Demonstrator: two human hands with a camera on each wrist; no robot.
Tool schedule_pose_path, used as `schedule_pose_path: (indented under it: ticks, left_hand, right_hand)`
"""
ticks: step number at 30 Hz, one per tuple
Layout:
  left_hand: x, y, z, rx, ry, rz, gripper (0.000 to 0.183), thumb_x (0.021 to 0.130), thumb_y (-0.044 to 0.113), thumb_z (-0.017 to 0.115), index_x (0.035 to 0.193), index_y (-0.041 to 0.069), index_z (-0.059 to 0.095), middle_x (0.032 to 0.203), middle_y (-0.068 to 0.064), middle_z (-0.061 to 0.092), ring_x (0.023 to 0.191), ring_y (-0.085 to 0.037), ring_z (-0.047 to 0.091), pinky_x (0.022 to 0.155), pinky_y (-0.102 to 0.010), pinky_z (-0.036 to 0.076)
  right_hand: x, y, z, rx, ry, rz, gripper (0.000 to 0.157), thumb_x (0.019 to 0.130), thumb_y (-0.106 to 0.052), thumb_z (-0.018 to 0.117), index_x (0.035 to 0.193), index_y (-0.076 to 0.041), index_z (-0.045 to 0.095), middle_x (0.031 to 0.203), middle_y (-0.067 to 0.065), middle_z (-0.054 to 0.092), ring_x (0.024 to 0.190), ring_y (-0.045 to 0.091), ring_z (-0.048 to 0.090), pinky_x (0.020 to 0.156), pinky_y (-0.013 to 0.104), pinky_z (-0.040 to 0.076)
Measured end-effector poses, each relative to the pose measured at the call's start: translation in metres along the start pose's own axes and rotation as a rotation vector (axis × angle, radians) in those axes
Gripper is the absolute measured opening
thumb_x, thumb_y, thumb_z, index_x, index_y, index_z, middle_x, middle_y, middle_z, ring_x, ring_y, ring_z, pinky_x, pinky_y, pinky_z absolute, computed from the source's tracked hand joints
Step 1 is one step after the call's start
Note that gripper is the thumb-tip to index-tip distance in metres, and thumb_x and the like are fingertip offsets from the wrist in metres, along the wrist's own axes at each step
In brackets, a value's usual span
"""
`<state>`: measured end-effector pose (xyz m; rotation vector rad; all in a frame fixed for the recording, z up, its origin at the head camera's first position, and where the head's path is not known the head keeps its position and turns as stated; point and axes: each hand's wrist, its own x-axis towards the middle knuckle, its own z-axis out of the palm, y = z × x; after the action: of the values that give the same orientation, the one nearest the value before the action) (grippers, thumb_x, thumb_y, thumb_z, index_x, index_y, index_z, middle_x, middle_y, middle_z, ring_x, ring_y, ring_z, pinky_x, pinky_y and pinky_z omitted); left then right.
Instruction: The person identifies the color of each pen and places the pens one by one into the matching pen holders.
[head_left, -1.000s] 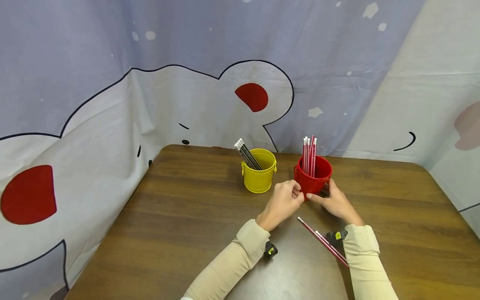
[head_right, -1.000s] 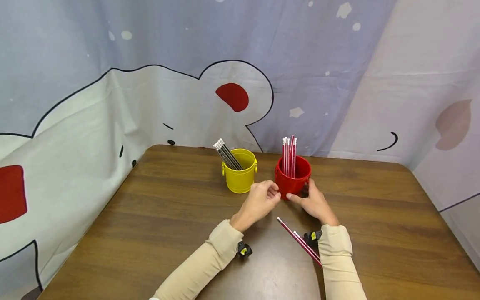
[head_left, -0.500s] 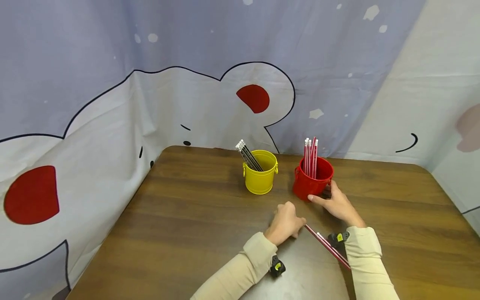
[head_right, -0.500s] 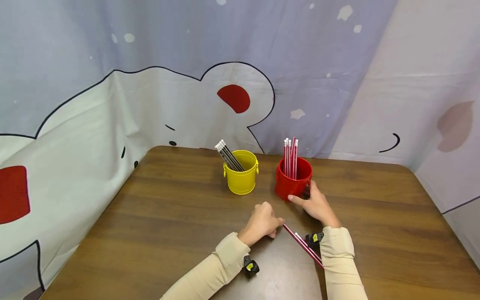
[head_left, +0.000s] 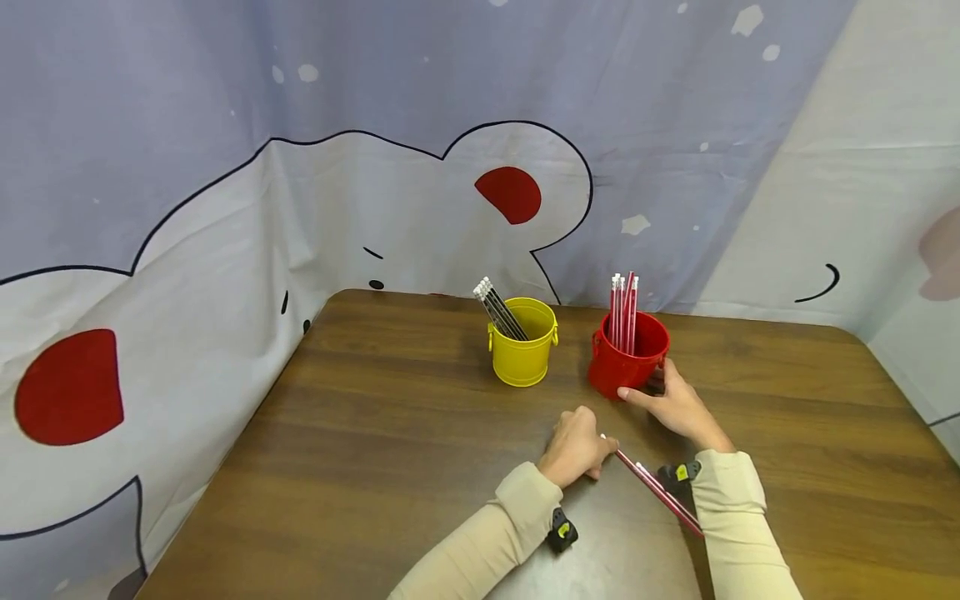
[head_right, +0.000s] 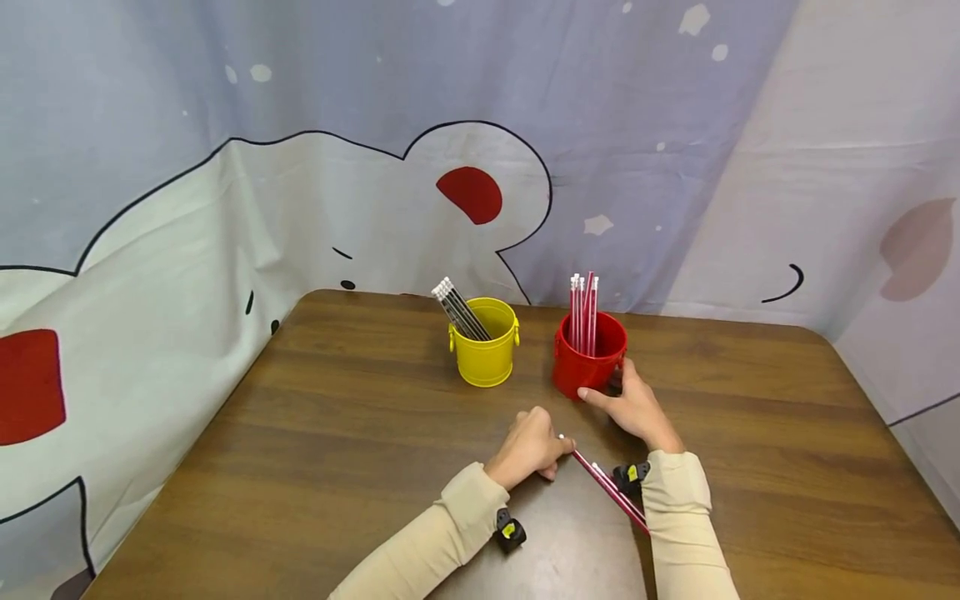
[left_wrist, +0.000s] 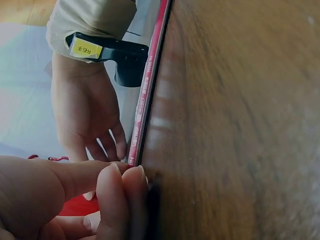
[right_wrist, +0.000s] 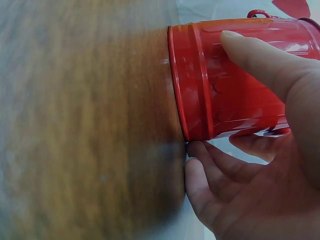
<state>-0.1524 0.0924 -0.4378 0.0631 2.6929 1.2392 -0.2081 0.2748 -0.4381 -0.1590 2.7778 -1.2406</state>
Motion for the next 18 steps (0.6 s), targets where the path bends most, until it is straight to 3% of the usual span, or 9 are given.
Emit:
schedule_pose_path:
  ticks: [5, 13, 18]
  left_hand:
    - [0.002, 0.0, 0.001, -0.05, -0.019, -0.024, 0.033, 0.074, 0.013, 0.073, 0.048, 0.008, 0.054, 0.033, -0.001, 0.048, 0.025, -0.011, 0.048, 0.034, -0.019, 0.041]
    - [0.008, -0.002, -0.005, -0.138, -0.066, -0.14, 0.024, 0.075, 0.006, 0.067, 0.055, 0.005, 0.054, 0.036, -0.004, 0.052, 0.03, -0.015, 0.053, 0.036, -0.022, 0.045]
    - [0.012, -0.008, -0.015, -0.138, -0.036, -0.117, 0.023, 0.073, 0.005, 0.067, 0.053, 0.006, 0.054, 0.036, -0.004, 0.051, 0.031, -0.015, 0.053, 0.037, -0.022, 0.046]
  right_hand:
    - [0.0, 0.001, 0.0, -0.005, 0.005, 0.003, 0.089, 0.08, -0.048, 0.065, 0.139, 0.001, 0.019, 0.136, 0.028, 0.037, 0.12, 0.043, 0.042, 0.097, 0.056, 0.036]
    - [0.0, 0.001, 0.002, 0.002, 0.012, -0.011, 0.088, 0.08, -0.046, 0.066, 0.139, 0.001, 0.02, 0.134, 0.028, 0.039, 0.118, 0.044, 0.044, 0.096, 0.056, 0.037]
    - [0.0, 0.001, 0.001, 0.008, 0.013, -0.021, 0.087, 0.081, -0.044, 0.066, 0.139, 0.002, 0.019, 0.134, 0.029, 0.039, 0.118, 0.044, 0.044, 0.096, 0.055, 0.038]
